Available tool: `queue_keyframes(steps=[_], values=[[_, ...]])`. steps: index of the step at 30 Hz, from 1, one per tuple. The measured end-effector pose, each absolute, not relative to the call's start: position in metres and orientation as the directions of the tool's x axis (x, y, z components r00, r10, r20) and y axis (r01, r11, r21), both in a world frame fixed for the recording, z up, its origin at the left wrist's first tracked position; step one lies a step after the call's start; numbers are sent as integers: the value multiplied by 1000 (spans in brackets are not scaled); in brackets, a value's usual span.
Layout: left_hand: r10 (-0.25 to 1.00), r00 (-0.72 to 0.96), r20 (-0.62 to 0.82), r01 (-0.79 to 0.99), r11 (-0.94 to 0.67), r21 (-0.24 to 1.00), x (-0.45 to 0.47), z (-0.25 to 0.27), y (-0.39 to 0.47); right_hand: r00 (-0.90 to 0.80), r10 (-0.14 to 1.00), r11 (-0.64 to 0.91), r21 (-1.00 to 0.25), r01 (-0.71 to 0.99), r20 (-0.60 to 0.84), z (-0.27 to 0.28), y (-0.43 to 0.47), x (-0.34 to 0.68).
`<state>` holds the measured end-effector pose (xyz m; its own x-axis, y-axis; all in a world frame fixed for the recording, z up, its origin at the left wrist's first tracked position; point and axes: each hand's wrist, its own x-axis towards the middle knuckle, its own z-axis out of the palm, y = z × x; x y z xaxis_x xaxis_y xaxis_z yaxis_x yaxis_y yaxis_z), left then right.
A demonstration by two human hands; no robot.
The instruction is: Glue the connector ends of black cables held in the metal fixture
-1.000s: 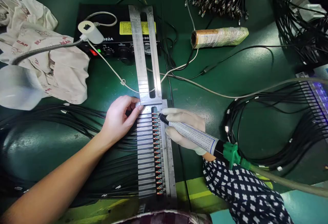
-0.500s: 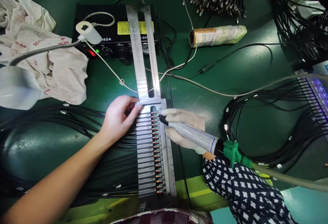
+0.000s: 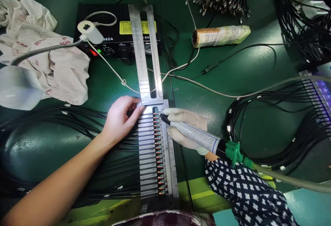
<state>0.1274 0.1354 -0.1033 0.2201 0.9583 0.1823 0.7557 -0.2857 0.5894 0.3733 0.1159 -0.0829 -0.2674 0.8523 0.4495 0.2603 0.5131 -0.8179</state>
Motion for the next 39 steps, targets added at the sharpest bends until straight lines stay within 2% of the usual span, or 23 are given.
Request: queue_keyframes(steps=[8, 15, 22, 27, 39], values=[[959, 219, 180, 754, -283, 593, 127, -103, 135, -266, 847, 523, -812, 262, 460, -84, 117, 374], [956, 224, 188, 751, -292, 592, 127, -104, 135, -288, 823, 536, -837, 106, 491, -83, 113, 380], [956, 222, 190, 754, -292, 589, 127, -103, 135, -323, 830, 527, -829, 186, 455, -79, 112, 378], [957, 222, 188, 758, -291, 584, 127, -103, 135, -308, 823, 537, -831, 146, 477, -81, 114, 375], [960, 218, 175, 762, -280, 584, 127, -102, 135, -309, 833, 522, -836, 170, 458, -80, 112, 378]])
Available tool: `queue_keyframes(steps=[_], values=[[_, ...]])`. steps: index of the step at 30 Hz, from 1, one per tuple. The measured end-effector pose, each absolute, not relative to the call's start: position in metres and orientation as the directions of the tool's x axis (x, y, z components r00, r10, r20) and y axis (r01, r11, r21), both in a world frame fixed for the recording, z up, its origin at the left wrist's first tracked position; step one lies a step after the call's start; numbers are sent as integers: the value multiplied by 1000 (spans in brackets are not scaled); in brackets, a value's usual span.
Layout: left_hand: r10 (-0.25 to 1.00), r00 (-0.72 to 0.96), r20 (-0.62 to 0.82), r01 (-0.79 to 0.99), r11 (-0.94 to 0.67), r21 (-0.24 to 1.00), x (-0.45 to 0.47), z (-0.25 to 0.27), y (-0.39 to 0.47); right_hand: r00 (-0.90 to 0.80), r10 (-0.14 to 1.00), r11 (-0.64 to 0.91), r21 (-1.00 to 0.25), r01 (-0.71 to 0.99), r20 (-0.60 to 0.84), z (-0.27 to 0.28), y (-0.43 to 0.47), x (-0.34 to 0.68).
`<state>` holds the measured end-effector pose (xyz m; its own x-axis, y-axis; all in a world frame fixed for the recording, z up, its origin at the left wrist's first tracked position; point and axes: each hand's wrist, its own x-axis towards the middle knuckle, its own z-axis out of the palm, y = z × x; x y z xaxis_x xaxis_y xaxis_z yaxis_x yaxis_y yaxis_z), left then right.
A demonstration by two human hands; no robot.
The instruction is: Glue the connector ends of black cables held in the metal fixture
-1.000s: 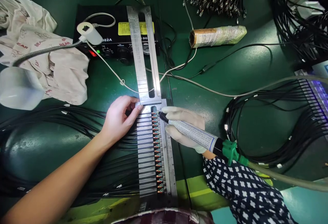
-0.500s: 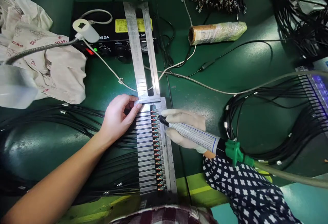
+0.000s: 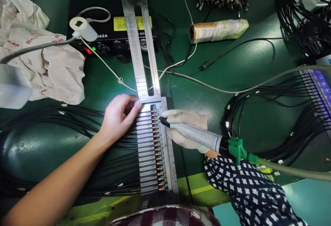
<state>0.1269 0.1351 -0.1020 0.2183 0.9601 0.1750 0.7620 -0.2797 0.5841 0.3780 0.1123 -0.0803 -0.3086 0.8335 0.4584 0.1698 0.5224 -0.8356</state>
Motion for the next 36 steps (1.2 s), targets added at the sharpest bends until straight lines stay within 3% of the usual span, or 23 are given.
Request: queue_keyframes(steps=[28, 33, 36], values=[[963, 215, 162, 769, -269, 580, 127, -101, 135, -287, 847, 507, -842, 186, 447, -81, 114, 375], [965, 211, 157, 771, -263, 580, 127, -101, 135, -284, 799, 560, -828, 32, 530, -84, 112, 379], [964, 213, 157, 770, -264, 581, 127, -101, 135, -316, 804, 546, -836, 55, 504, -81, 109, 382]])
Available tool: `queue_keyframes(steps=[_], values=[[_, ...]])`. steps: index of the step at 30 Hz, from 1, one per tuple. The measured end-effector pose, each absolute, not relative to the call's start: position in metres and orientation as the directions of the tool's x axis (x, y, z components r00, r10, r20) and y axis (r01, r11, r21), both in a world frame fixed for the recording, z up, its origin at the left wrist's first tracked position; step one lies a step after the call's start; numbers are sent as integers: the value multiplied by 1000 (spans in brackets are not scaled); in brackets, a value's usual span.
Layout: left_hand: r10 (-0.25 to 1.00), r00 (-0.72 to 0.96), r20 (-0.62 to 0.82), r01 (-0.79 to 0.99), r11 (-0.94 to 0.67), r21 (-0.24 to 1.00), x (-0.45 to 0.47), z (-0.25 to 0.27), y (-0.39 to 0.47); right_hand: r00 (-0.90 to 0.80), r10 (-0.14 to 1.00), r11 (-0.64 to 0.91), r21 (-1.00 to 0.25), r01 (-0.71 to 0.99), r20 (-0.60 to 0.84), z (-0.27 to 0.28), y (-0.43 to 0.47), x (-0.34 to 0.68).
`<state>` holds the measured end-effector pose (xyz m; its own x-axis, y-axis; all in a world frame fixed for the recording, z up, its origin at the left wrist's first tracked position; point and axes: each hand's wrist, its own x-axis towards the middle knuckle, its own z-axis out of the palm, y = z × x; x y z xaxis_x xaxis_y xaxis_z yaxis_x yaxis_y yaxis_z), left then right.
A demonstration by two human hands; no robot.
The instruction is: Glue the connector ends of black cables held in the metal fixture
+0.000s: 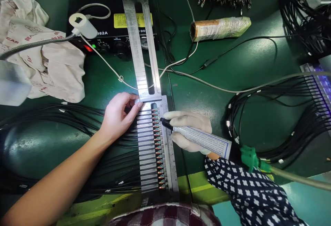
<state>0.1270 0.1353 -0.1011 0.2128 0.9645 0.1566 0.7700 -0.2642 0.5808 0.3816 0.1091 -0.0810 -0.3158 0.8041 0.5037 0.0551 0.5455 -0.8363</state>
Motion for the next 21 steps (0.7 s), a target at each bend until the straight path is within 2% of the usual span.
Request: queue_keyframes(steps=[6, 21], values=[[962, 218, 167, 769, -274, 577, 127, -101, 136, -364, 808, 543, -826, 155, 463, -78, 108, 382], [964, 206, 171, 764, -267, 587, 128, -101, 135, -367, 817, 516, -848, 120, 445, -76, 108, 380]])
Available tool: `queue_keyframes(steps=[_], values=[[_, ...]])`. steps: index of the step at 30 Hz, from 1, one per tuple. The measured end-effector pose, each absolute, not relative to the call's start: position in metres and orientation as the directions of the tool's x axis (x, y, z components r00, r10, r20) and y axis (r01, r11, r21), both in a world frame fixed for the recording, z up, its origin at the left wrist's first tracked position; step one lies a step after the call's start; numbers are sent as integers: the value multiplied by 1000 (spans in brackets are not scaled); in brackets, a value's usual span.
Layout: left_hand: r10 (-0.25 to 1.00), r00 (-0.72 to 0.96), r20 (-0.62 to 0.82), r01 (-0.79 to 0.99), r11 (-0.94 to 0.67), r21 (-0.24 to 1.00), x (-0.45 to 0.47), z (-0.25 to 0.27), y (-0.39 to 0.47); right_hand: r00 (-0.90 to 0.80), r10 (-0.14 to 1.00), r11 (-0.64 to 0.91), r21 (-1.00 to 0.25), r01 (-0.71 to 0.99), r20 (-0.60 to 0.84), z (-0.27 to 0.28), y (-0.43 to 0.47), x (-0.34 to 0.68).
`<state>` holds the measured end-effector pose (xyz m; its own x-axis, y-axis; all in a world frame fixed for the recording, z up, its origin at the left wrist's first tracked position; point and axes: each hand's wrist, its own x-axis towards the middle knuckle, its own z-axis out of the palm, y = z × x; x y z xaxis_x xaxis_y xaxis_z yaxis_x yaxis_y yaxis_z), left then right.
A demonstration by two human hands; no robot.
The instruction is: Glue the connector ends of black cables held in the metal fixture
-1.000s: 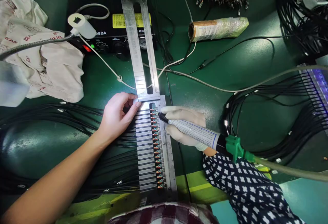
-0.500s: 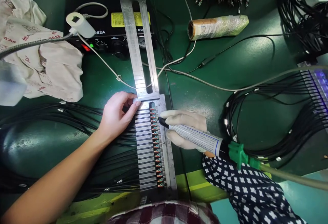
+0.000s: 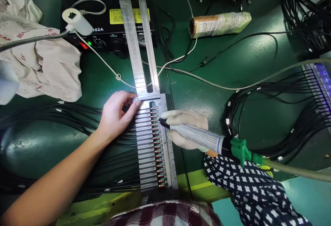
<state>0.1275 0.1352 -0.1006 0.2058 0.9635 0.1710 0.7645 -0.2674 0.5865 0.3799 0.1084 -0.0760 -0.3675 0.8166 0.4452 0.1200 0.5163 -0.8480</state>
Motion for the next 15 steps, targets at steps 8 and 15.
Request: queue_keyframes(steps=[8, 15], values=[[965, 205, 163, 770, -261, 582, 128, -100, 135, -353, 819, 521, -844, 126, 453, -77, 108, 381], [958, 217, 187, 762, -286, 581, 127, -101, 135, -343, 817, 528, -840, 125, 463, -78, 109, 380]])
